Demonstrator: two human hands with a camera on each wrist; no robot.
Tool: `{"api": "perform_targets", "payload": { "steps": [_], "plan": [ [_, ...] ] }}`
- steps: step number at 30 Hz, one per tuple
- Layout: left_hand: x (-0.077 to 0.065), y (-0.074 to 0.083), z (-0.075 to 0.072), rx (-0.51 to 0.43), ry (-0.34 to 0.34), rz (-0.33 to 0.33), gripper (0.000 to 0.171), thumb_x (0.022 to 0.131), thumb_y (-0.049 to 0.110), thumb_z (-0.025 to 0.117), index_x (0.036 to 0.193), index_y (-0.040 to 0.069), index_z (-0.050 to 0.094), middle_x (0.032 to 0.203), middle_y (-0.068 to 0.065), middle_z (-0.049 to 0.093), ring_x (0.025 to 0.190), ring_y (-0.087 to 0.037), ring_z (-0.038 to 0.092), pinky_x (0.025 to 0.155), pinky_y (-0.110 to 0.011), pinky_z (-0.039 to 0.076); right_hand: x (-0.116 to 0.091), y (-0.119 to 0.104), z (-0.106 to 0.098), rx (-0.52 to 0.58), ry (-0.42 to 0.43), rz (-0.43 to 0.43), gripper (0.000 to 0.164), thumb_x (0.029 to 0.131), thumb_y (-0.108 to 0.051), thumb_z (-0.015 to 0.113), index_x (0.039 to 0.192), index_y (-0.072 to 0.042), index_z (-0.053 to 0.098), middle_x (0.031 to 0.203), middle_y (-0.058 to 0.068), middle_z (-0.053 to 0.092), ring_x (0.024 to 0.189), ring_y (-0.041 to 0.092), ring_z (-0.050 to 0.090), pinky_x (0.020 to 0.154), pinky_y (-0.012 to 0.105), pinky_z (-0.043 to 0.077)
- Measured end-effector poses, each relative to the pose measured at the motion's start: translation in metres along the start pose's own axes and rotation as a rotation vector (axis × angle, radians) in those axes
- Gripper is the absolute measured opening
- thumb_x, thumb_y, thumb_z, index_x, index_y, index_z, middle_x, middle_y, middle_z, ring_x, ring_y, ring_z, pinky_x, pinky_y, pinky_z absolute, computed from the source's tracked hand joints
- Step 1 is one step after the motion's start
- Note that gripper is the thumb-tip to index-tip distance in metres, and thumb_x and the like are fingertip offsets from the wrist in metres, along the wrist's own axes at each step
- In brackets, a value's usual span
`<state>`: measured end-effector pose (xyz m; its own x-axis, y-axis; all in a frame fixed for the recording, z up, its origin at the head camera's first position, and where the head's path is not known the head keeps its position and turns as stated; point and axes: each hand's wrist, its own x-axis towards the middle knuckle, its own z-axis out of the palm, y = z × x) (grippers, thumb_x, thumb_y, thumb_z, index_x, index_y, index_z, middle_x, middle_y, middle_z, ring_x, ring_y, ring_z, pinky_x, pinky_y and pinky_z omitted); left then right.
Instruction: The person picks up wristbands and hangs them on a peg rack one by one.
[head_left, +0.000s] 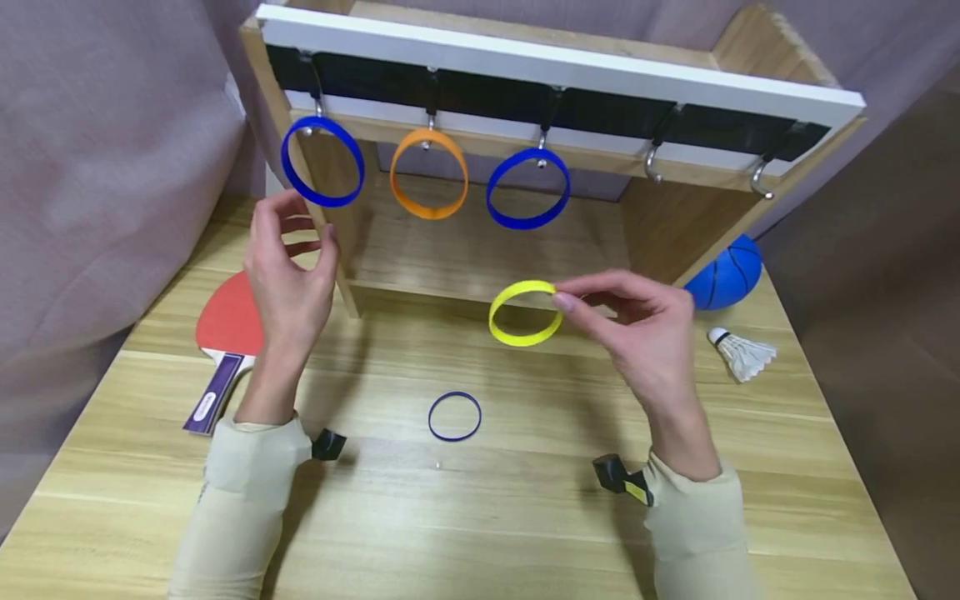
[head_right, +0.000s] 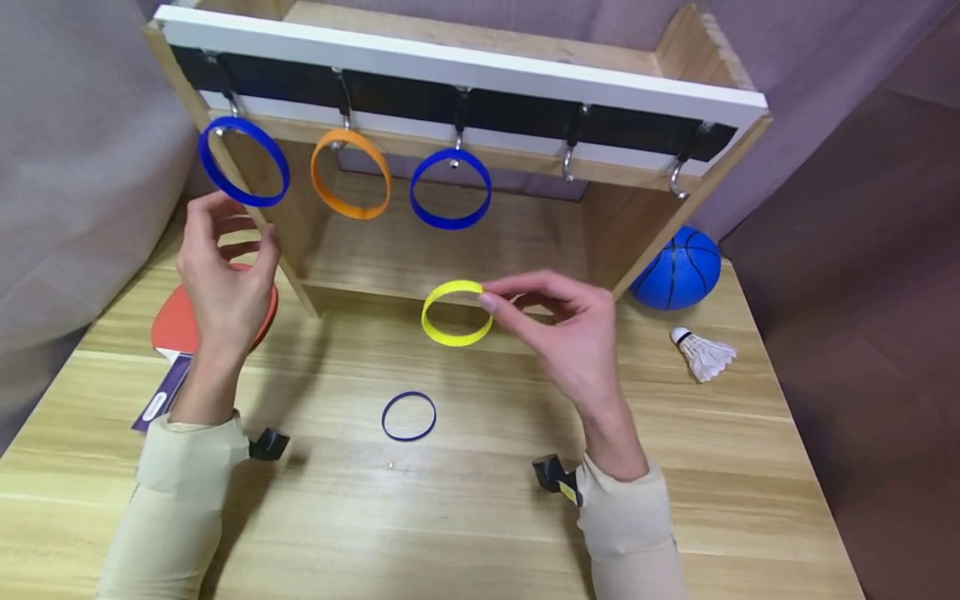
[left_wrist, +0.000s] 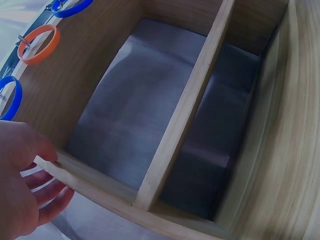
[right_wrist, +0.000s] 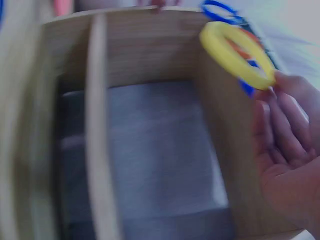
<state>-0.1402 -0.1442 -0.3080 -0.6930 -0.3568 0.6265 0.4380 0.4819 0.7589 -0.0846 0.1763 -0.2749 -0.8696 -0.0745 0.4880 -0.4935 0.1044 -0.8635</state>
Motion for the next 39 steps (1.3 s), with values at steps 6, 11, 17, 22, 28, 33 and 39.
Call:
{"api": "perform_targets", "payload": {
  "steps": [6,11,17,22,28,33,39],
  "plan": [
    [-0.001,0.000,0.000,0.003,0.000,-0.006,0.034,0.085,-0.006,0.066,0.118,-0.003,0.058,0.109,-0.009,0.063,0.094,-0.017,0.064,0.073,-0.027,0.060,0.020,-0.024,-0.008,0.459,0.328,-0.145,0.021,0.082,0.018,0.067,0.100,0.026,0.059,0.094,0.031,0.067,0.078,0.034,0.066,0.061,0.029,0.059],
    [-0.001,0.004,-0.001,0.001,-0.002,0.000,0.033,0.085,-0.007,0.066,0.117,-0.004,0.058,0.109,-0.011,0.063,0.093,-0.018,0.064,0.073,-0.028,0.060,0.030,-0.029,-0.007,0.522,0.533,-0.185,0.026,0.085,0.012,0.067,0.107,0.023,0.060,0.104,0.033,0.064,0.091,0.038,0.065,0.064,0.027,0.059],
    [-0.001,0.006,-0.001,-0.006,-0.001,0.004,0.033,0.085,-0.008,0.065,0.117,-0.005,0.058,0.109,-0.011,0.063,0.095,-0.018,0.063,0.073,-0.025,0.059,0.037,-0.023,-0.006,0.574,0.607,-0.181,0.027,0.085,0.011,0.068,0.108,0.022,0.060,0.106,0.033,0.063,0.094,0.038,0.065,0.066,0.029,0.060],
    [-0.001,0.005,-0.001,-0.006,0.001,0.004,0.033,0.085,-0.007,0.065,0.117,-0.004,0.058,0.109,-0.011,0.063,0.095,-0.017,0.063,0.073,-0.027,0.060,0.038,-0.017,-0.007,0.562,0.620,-0.157,0.030,0.084,0.009,0.071,0.109,0.021,0.060,0.108,0.032,0.064,0.092,0.037,0.066,0.066,0.029,0.060],
    [-0.001,0.003,-0.001,0.001,0.000,-0.002,0.033,0.085,-0.006,0.066,0.117,-0.004,0.058,0.109,-0.011,0.063,0.094,-0.018,0.064,0.073,-0.025,0.059,0.039,-0.012,-0.007,0.525,0.609,-0.158,0.029,0.084,0.008,0.071,0.109,0.020,0.061,0.108,0.032,0.064,0.089,0.036,0.067,0.065,0.029,0.061],
    [-0.001,0.005,-0.001,-0.002,0.000,-0.003,0.033,0.085,-0.007,0.065,0.117,-0.004,0.058,0.109,-0.010,0.063,0.094,-0.018,0.064,0.073,-0.025,0.059,0.039,-0.010,-0.007,0.492,0.605,-0.169,0.027,0.084,0.008,0.070,0.108,0.020,0.062,0.108,0.032,0.064,0.084,0.035,0.067,0.063,0.029,0.060],
    [-0.001,0.000,0.000,0.010,-0.006,-0.004,0.034,0.086,-0.006,0.066,0.118,-0.003,0.057,0.111,-0.009,0.063,0.096,-0.016,0.063,0.074,-0.026,0.059,0.038,-0.007,-0.007,0.476,0.605,-0.171,0.027,0.084,0.007,0.071,0.107,0.019,0.063,0.108,0.032,0.064,0.082,0.034,0.068,0.061,0.028,0.059]
  ]
}}
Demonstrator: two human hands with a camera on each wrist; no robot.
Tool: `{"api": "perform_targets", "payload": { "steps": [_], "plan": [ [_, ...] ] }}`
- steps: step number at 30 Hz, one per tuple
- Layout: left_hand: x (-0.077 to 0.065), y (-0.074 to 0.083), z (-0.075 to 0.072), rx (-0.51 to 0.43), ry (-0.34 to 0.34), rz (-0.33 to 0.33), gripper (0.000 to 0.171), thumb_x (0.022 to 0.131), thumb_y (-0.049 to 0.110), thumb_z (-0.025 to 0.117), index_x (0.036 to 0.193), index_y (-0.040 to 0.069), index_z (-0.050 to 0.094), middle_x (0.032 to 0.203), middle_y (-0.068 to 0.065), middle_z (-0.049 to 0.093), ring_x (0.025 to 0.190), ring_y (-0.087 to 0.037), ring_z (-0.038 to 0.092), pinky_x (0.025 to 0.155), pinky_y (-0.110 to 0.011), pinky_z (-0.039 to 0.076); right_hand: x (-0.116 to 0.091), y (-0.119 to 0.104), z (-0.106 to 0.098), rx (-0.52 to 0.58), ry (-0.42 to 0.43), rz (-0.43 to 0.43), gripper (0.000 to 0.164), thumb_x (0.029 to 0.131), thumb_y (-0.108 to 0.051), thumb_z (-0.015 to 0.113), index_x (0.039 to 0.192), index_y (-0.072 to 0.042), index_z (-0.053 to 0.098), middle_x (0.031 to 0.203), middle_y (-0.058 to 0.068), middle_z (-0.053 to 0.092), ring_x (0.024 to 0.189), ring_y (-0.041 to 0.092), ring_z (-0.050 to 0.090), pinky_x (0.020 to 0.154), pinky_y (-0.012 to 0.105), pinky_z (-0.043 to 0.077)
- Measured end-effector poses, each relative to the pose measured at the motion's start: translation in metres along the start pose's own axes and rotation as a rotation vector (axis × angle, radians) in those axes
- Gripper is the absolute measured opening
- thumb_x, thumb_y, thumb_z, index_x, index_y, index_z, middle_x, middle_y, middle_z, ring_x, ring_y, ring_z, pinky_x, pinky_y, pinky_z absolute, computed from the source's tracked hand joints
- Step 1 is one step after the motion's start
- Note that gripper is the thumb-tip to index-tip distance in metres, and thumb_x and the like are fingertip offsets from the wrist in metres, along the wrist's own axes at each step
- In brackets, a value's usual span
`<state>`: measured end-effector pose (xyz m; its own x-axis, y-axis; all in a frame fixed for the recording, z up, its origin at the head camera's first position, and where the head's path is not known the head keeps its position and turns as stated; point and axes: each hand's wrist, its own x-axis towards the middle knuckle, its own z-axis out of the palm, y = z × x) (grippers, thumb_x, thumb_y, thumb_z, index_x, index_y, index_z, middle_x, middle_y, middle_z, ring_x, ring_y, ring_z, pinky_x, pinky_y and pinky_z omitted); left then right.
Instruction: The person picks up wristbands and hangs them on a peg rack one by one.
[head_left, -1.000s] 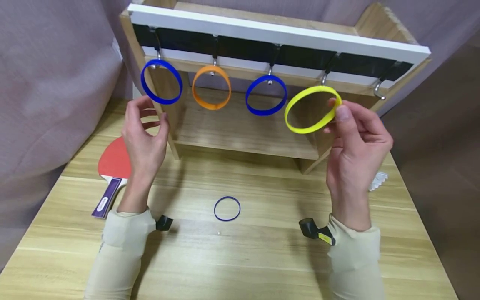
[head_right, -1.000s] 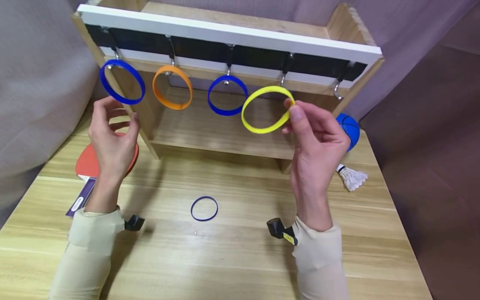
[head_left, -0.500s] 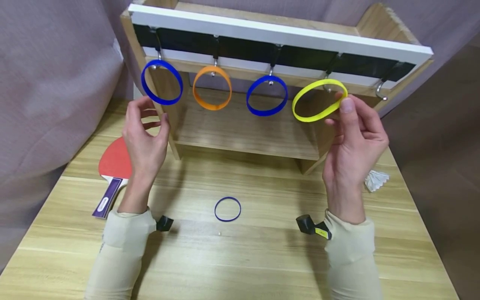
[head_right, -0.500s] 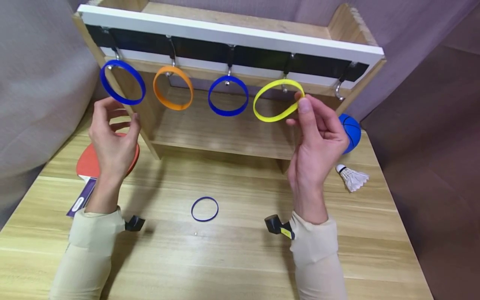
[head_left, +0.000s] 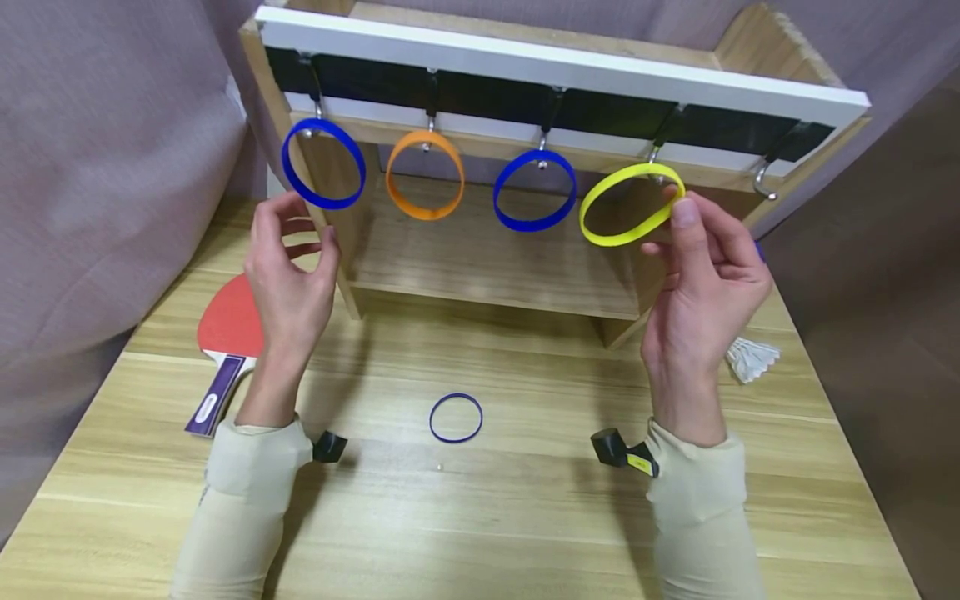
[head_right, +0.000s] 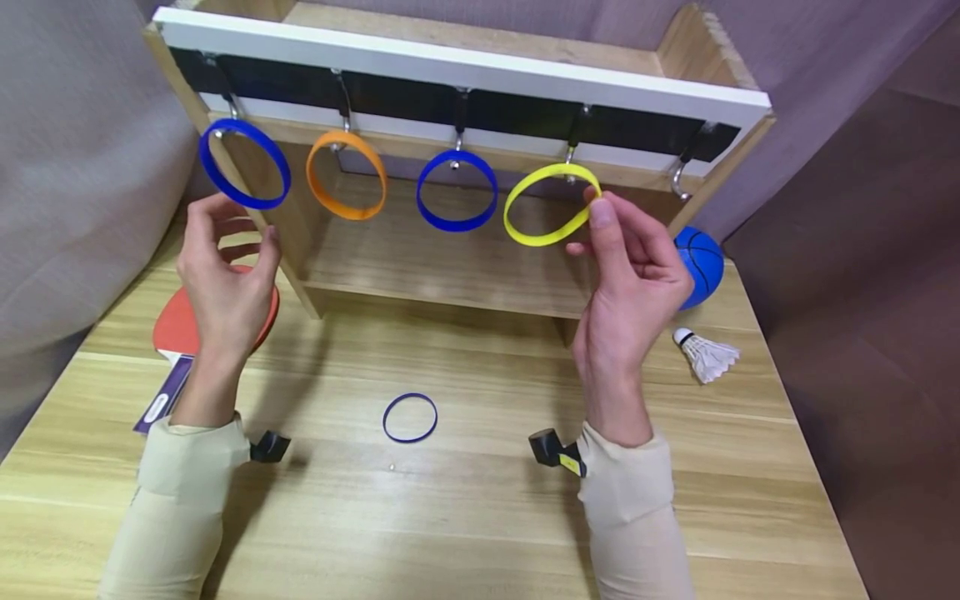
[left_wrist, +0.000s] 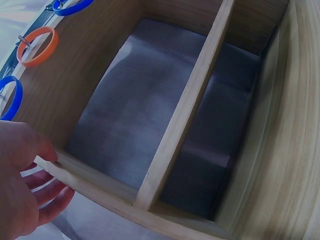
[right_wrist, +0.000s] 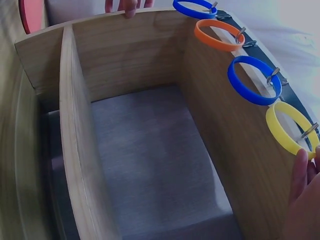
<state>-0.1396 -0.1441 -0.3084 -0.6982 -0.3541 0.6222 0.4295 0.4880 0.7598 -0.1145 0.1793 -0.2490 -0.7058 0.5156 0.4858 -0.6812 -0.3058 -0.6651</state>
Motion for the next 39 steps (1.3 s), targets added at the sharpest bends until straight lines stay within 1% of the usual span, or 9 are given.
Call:
{"api": "perform_targets", "payload": {
  "steps": [13,19,22,25,27,30,32,35,39],
  "plan": [
    [-0.002,0.010,-0.001,-0.011,0.007,0.002,0.032,0.085,-0.007,0.065,0.116,-0.005,0.058,0.108,-0.012,0.063,0.093,-0.019,0.064,0.073,-0.030,0.060,-0.001,0.001,-0.009,-0.085,0.034,-0.011,0.025,0.088,0.001,0.070,0.109,0.013,0.066,0.112,0.029,0.064,0.089,0.034,0.064,0.061,0.029,0.059],
    [-0.001,0.007,0.001,-0.012,0.006,-0.001,0.032,0.085,-0.007,0.065,0.116,-0.004,0.058,0.109,-0.010,0.063,0.095,-0.017,0.063,0.073,-0.025,0.059,-0.010,0.002,-0.026,-0.105,0.095,0.086,0.032,0.091,-0.011,0.070,0.110,0.014,0.065,0.113,0.028,0.064,0.091,0.035,0.063,0.060,0.030,0.059],
    [-0.001,0.007,0.001,-0.017,0.011,-0.001,0.032,0.085,-0.007,0.065,0.116,-0.004,0.058,0.109,-0.010,0.062,0.095,-0.017,0.063,0.074,-0.024,0.059,-0.021,0.010,-0.035,-0.192,0.048,0.191,0.037,0.096,-0.020,0.064,0.104,0.016,0.066,0.106,0.027,0.066,0.086,0.034,0.064,0.058,0.031,0.059],
    [-0.001,0.009,0.000,-0.026,0.018,0.003,0.032,0.085,-0.007,0.065,0.116,-0.005,0.058,0.108,-0.011,0.062,0.096,-0.017,0.063,0.074,-0.024,0.059,-0.033,0.022,-0.042,-0.324,-0.091,0.353,0.038,0.099,-0.022,0.059,0.097,0.015,0.067,0.095,0.025,0.069,0.075,0.031,0.067,0.056,0.032,0.059],
    [0.000,0.012,0.000,-0.033,0.019,0.003,0.031,0.085,-0.008,0.065,0.115,-0.005,0.058,0.108,-0.012,0.062,0.097,-0.017,0.063,0.074,-0.024,0.059,-0.042,0.031,-0.045,-0.467,-0.257,0.456,0.036,0.100,-0.022,0.057,0.094,0.012,0.069,0.090,0.020,0.071,0.072,0.029,0.068,0.058,0.033,0.060],
    [0.000,0.016,0.000,-0.039,0.018,0.000,0.030,0.085,-0.007,0.065,0.115,-0.006,0.058,0.108,-0.012,0.062,0.097,-0.018,0.063,0.075,-0.024,0.059,-0.057,0.043,-0.047,-0.701,-0.557,0.564,0.029,0.099,-0.022,0.060,0.094,0.004,0.072,0.084,0.014,0.072,0.072,0.030,0.069,0.059,0.035,0.061],
    [0.000,0.017,-0.001,-0.041,0.016,-0.004,0.030,0.085,-0.007,0.065,0.115,-0.005,0.058,0.108,-0.012,0.062,0.097,-0.018,0.063,0.075,-0.024,0.059,-0.068,0.050,-0.046,-0.867,-0.753,0.587,0.024,0.096,-0.024,0.064,0.095,-0.002,0.073,0.082,0.007,0.072,0.070,0.029,0.068,0.059,0.035,0.060],
    [-0.001,0.019,-0.001,-0.040,0.016,-0.007,0.030,0.085,-0.007,0.065,0.114,-0.006,0.058,0.107,-0.013,0.062,0.096,-0.018,0.063,0.074,-0.024,0.059,-0.087,0.061,-0.042,-1.078,-0.970,0.568,0.015,0.092,-0.027,0.070,0.094,-0.012,0.074,0.078,-0.004,0.070,0.068,0.020,0.067,0.059,0.032,0.057],
    [-0.002,0.019,-0.002,-0.029,0.018,-0.001,0.029,0.085,-0.007,0.065,0.113,-0.007,0.058,0.106,-0.014,0.062,0.096,-0.019,0.063,0.074,-0.024,0.059,-0.107,0.074,-0.039,-1.264,-1.099,0.507,0.010,0.086,-0.030,0.075,0.087,-0.020,0.072,0.073,-0.014,0.064,0.067,0.005,0.060,0.062,0.027,0.051]
  ]
}}
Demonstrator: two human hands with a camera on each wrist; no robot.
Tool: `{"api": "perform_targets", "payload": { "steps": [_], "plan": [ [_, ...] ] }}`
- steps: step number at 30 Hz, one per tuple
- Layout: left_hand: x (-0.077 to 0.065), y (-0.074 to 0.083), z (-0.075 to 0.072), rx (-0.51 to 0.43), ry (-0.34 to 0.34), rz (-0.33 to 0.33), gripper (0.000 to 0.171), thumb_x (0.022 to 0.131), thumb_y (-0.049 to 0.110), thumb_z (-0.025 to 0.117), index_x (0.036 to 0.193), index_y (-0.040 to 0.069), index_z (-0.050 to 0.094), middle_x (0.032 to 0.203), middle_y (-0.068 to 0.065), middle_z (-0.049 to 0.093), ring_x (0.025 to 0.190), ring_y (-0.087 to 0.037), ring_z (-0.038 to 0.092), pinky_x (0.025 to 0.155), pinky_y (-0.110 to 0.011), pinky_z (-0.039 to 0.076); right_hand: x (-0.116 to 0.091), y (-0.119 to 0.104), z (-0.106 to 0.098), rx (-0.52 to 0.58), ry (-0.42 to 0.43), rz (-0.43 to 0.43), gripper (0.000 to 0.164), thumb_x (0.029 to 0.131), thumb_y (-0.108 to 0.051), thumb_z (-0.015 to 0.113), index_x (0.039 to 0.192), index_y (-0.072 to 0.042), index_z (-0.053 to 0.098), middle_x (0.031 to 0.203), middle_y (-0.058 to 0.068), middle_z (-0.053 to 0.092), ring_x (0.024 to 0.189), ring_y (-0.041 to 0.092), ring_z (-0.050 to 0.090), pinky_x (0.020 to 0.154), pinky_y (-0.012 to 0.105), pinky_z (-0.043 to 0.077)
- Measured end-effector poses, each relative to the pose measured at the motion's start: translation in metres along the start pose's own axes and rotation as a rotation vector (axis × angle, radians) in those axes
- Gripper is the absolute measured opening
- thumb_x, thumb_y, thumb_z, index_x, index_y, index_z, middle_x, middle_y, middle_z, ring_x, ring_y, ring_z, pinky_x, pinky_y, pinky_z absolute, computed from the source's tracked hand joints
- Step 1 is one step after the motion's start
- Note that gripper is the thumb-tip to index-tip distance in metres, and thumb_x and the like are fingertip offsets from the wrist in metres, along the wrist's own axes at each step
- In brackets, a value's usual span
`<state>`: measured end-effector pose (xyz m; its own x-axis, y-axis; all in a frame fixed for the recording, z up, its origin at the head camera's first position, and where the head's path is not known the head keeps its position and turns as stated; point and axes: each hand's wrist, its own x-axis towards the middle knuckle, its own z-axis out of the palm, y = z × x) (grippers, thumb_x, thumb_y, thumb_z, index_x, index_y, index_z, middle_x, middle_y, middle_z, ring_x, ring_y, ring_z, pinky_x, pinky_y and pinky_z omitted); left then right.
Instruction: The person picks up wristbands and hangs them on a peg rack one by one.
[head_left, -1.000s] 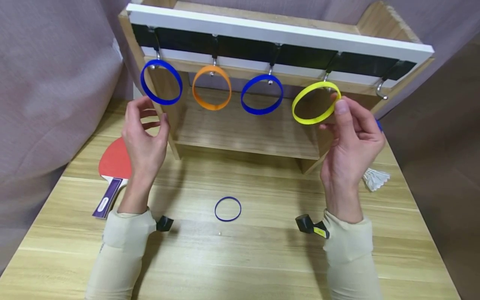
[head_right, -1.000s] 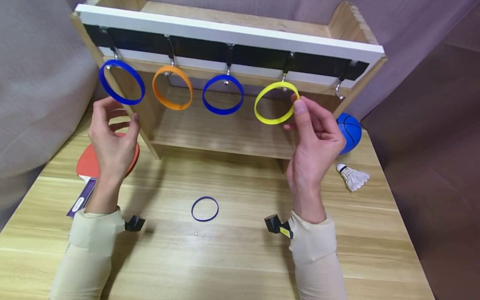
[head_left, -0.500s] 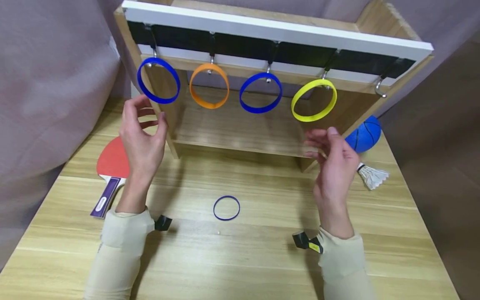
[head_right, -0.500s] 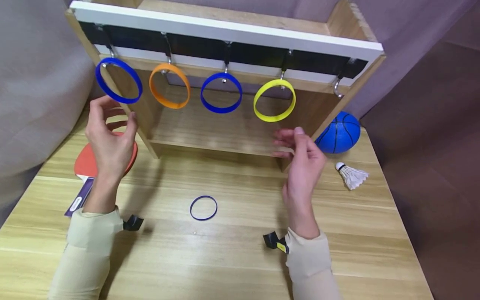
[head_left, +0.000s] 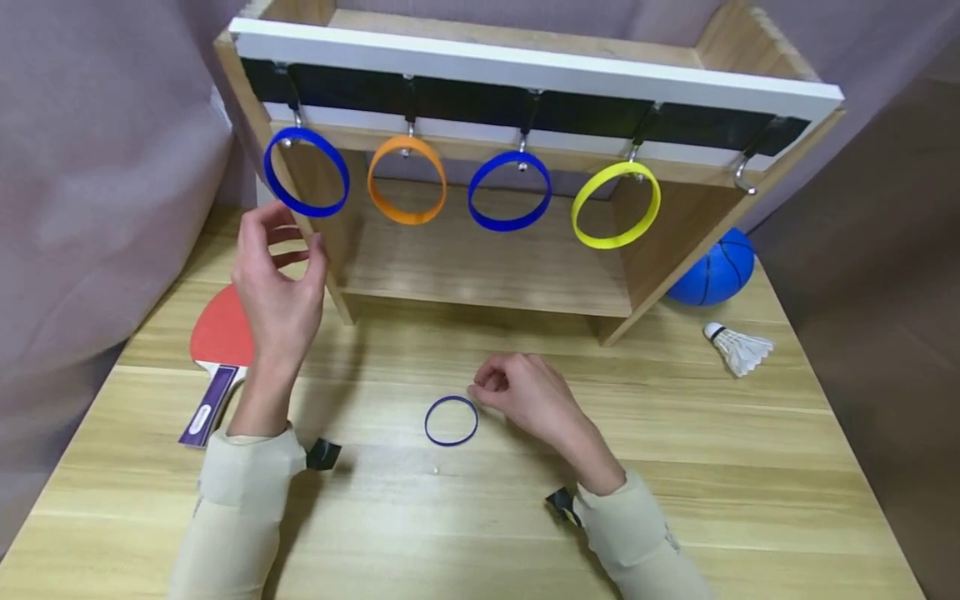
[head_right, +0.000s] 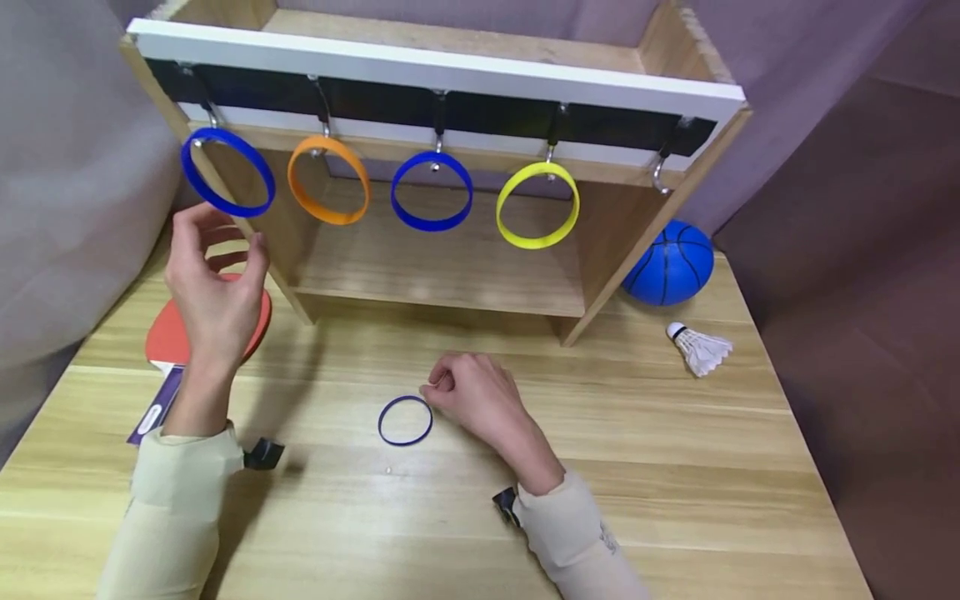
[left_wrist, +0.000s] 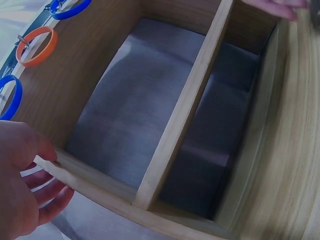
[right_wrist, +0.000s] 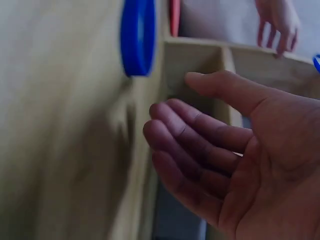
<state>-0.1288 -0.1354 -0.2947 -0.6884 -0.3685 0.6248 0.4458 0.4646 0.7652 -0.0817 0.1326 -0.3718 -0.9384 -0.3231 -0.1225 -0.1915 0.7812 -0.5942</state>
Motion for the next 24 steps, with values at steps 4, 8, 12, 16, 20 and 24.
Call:
{"api": "perform_targets", "payload": {
  "steps": [4,8,12,16,20,24],
  "plan": [
    [-0.001,-0.001,-0.002,0.011,0.003,0.003,0.029,0.085,-0.007,0.065,0.113,-0.007,0.058,0.107,-0.014,0.063,0.096,-0.019,0.064,0.074,-0.023,0.059,0.003,0.000,0.016,-0.087,-0.014,-0.015,0.013,0.083,-0.031,0.078,0.085,-0.021,0.071,0.068,-0.016,0.060,0.065,0.002,0.056,0.062,0.027,0.048],
    [-0.001,-0.001,-0.002,0.015,0.005,0.012,0.029,0.085,-0.007,0.064,0.113,-0.007,0.057,0.107,-0.014,0.063,0.096,-0.019,0.063,0.073,-0.023,0.059,0.007,0.002,0.025,-0.107,-0.009,-0.038,0.011,0.083,-0.027,0.079,0.083,-0.021,0.070,0.066,-0.016,0.058,0.063,0.002,0.055,0.060,0.026,0.047],
    [-0.001,-0.002,-0.001,0.015,0.005,0.017,0.029,0.085,-0.007,0.064,0.113,-0.008,0.057,0.107,-0.015,0.063,0.096,-0.019,0.063,0.073,-0.023,0.059,0.008,0.002,0.027,-0.099,-0.002,-0.048,0.010,0.082,-0.020,0.077,0.077,-0.022,0.069,0.065,-0.015,0.057,0.062,0.003,0.054,0.058,0.026,0.047],
    [-0.001,-0.003,0.000,0.017,0.004,0.009,0.029,0.085,-0.007,0.065,0.113,-0.007,0.058,0.107,-0.014,0.063,0.096,-0.018,0.063,0.074,-0.024,0.059,0.008,0.002,0.026,-0.094,0.008,-0.043,0.011,0.082,-0.018,0.077,0.075,-0.023,0.069,0.065,-0.016,0.058,0.062,0.002,0.055,0.059,0.025,0.048],
    [0.000,-0.005,0.000,0.022,0.001,0.014,0.029,0.085,-0.007,0.065,0.113,-0.007,0.058,0.107,-0.013,0.063,0.096,-0.018,0.063,0.074,-0.027,0.060,0.007,0.001,0.021,-0.080,0.034,-0.040,0.012,0.081,-0.018,0.079,0.075,-0.023,0.070,0.066,-0.016,0.059,0.063,0.001,0.056,0.059,0.026,0.049],
    [-0.001,-0.005,0.001,0.026,0.002,0.012,0.029,0.085,-0.006,0.065,0.114,-0.007,0.058,0.107,-0.013,0.063,0.096,-0.017,0.063,0.074,-0.029,0.060,0.007,0.001,0.020,-0.068,0.038,-0.051,0.013,0.080,-0.019,0.080,0.074,-0.024,0.070,0.065,-0.017,0.060,0.062,0.000,0.056,0.061,0.026,0.050]
  ]
}}
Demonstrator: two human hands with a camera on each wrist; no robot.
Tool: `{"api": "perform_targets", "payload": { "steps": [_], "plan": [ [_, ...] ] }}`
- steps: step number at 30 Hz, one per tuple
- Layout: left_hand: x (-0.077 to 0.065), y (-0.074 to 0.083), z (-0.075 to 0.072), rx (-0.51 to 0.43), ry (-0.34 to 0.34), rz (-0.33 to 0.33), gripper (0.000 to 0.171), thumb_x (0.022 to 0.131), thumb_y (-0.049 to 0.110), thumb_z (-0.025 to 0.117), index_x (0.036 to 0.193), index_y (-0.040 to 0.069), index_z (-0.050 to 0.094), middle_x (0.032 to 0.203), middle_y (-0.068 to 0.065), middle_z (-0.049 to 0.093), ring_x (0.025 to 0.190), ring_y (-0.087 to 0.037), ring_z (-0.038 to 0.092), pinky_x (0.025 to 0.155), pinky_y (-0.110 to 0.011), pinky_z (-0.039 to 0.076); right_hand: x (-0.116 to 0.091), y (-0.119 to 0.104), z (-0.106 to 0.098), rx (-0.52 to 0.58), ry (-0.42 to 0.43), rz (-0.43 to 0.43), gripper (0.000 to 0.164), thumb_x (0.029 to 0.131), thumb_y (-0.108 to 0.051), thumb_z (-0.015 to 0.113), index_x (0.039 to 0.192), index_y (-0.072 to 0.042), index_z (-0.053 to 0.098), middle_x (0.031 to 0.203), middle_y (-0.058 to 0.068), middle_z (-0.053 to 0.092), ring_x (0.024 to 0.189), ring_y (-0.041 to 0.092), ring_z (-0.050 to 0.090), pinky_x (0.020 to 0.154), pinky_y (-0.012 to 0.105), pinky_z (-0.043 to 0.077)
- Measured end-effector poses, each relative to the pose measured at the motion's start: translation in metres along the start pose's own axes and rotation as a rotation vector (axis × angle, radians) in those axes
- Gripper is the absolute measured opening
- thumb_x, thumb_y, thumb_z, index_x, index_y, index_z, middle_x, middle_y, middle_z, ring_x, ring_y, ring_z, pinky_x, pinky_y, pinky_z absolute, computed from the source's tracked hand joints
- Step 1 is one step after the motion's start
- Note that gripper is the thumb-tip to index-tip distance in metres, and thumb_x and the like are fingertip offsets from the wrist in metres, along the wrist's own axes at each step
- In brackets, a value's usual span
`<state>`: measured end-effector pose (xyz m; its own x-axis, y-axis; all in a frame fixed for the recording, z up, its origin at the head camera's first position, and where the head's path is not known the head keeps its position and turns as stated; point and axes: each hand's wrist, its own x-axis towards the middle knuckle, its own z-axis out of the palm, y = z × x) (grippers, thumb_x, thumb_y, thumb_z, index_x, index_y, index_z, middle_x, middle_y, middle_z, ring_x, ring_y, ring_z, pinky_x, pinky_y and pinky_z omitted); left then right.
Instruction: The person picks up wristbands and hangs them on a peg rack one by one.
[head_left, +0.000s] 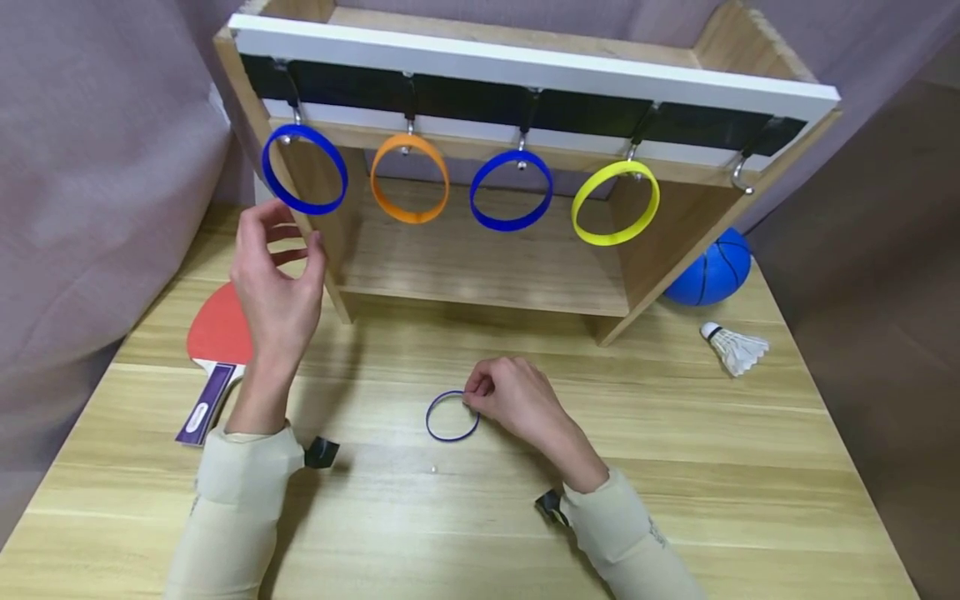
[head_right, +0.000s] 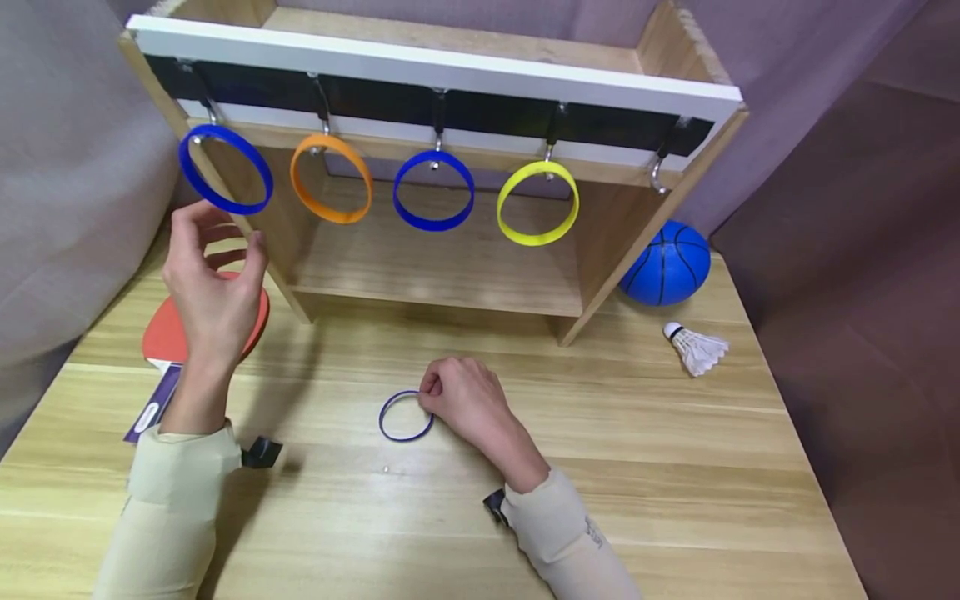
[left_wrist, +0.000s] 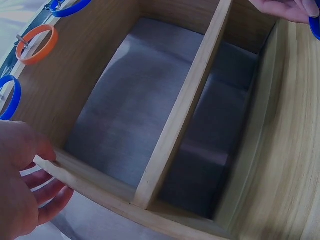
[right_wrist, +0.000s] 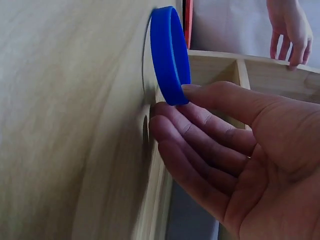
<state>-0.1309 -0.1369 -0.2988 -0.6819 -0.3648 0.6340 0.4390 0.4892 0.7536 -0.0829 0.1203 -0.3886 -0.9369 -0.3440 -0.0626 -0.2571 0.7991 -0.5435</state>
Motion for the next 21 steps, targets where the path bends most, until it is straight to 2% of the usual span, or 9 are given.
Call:
{"api": "perform_targets", "payload": {
  "steps": [2,5,8,11,14,16,21],
  "plan": [
    [0.000,0.000,0.000,0.000,0.001,-0.002,0.029,0.085,-0.006,0.065,0.114,-0.006,0.058,0.107,-0.012,0.063,0.096,-0.017,0.063,0.073,-0.029,0.060,0.000,-0.001,-0.001,0.026,-0.006,-0.009,0.012,0.081,-0.020,0.080,0.076,-0.024,0.070,0.066,-0.017,0.060,0.062,0.000,0.057,0.062,0.025,0.050],
    [0.000,0.001,-0.001,-0.004,0.002,-0.004,0.029,0.085,-0.007,0.065,0.114,-0.007,0.058,0.107,-0.013,0.063,0.096,-0.018,0.063,0.073,-0.026,0.060,-0.003,-0.004,-0.008,0.131,-0.030,-0.024,0.008,0.083,-0.021,0.079,0.080,-0.021,0.071,0.069,-0.014,0.063,0.065,0.003,0.060,0.062,0.024,0.052],
    [-0.001,0.002,-0.001,-0.007,0.002,0.008,0.029,0.085,-0.008,0.064,0.113,-0.008,0.057,0.106,-0.015,0.063,0.096,-0.020,0.064,0.072,-0.023,0.059,-0.007,-0.004,-0.025,0.274,-0.042,-0.035,0.005,0.085,-0.021,0.078,0.085,-0.019,0.073,0.075,-0.011,0.066,0.070,0.007,0.063,0.062,0.026,0.056],
    [-0.001,0.002,-0.001,-0.007,0.000,0.029,0.029,0.085,-0.009,0.064,0.113,-0.009,0.057,0.106,-0.016,0.062,0.096,-0.022,0.064,0.072,-0.022,0.058,-0.015,-0.002,-0.047,0.382,-0.001,-0.068,0.006,0.085,-0.023,0.078,0.090,-0.020,0.075,0.080,-0.008,0.069,0.073,0.012,0.065,0.062,0.028,0.057],
    [0.000,0.002,-0.001,-0.007,-0.001,0.034,0.029,0.085,-0.009,0.064,0.113,-0.008,0.057,0.106,-0.015,0.063,0.095,-0.022,0.064,0.072,-0.022,0.058,-0.024,0.000,-0.072,0.496,0.089,-0.131,0.009,0.085,-0.020,0.079,0.093,-0.019,0.076,0.085,-0.003,0.071,0.074,0.016,0.066,0.060,0.029,0.057],
    [0.000,0.002,-0.001,-0.008,-0.003,0.026,0.029,0.085,-0.008,0.064,0.114,-0.008,0.057,0.107,-0.015,0.063,0.095,-0.021,0.064,0.072,-0.022,0.058,-0.031,0.000,-0.090,0.591,0.168,-0.180,0.010,0.085,-0.013,0.078,0.095,-0.013,0.076,0.087,0.002,0.072,0.073,0.020,0.067,0.060,0.030,0.058],
    [0.000,0.002,-0.001,-0.014,-0.004,0.000,0.029,0.085,-0.008,0.064,0.114,-0.007,0.058,0.107,-0.014,0.063,0.096,-0.019,0.063,0.073,-0.022,0.058,-0.050,-0.008,-0.138,0.891,0.403,-0.356,0.017,0.080,0.019,0.068,0.097,0.015,0.068,0.089,0.022,0.070,0.066,0.027,0.067,0.059,0.031,0.060]
  ]
}}
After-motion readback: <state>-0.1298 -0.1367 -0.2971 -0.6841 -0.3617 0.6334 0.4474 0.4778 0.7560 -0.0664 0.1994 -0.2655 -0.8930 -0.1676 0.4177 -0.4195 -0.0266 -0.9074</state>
